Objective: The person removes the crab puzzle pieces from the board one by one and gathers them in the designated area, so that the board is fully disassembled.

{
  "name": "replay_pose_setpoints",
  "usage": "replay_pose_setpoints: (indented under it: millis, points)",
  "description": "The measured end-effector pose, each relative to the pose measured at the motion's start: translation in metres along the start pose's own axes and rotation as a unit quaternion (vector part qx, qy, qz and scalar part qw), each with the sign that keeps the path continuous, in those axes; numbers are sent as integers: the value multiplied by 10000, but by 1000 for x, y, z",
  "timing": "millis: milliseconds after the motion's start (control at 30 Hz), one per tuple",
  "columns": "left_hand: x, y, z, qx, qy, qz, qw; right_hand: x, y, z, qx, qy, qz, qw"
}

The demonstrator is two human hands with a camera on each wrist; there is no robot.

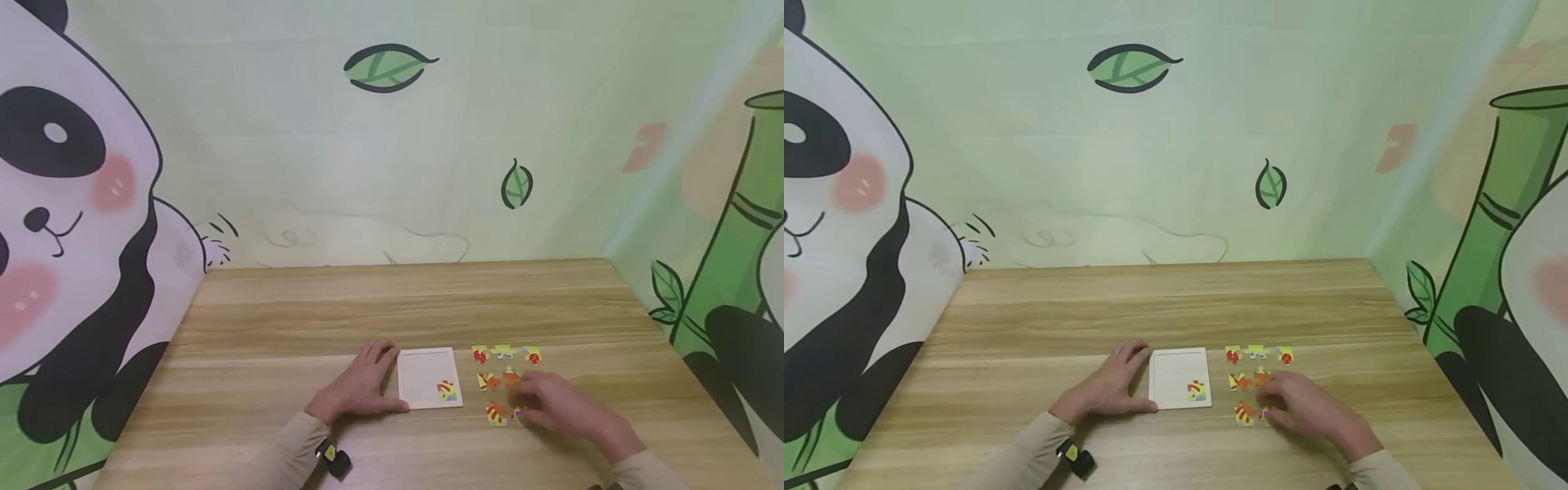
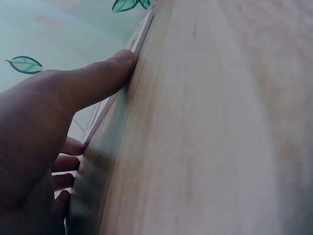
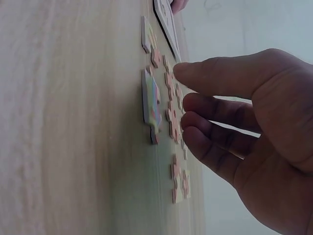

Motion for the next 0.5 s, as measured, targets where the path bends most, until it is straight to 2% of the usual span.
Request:
replay_pose_setpoints:
  millis: [333, 500]
  points:
    - [3, 2, 1, 45, -28, 83, 10000, 17, -25, -8, 128, -131, -19, 9998]
    - [2, 1, -1, 141, -77, 72, 9998, 24, -41, -18, 100, 56, 71, 9999]
Point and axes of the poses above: each hand's wrist, its own y-axis away from the middle knuckle, its own z-axis out of the back of the hand, x = y × z, the point moved 7 cm from there along -y, towards the middle knuckle, and after that the axes turned 9 degrees about -y, right-handed, at the moved point
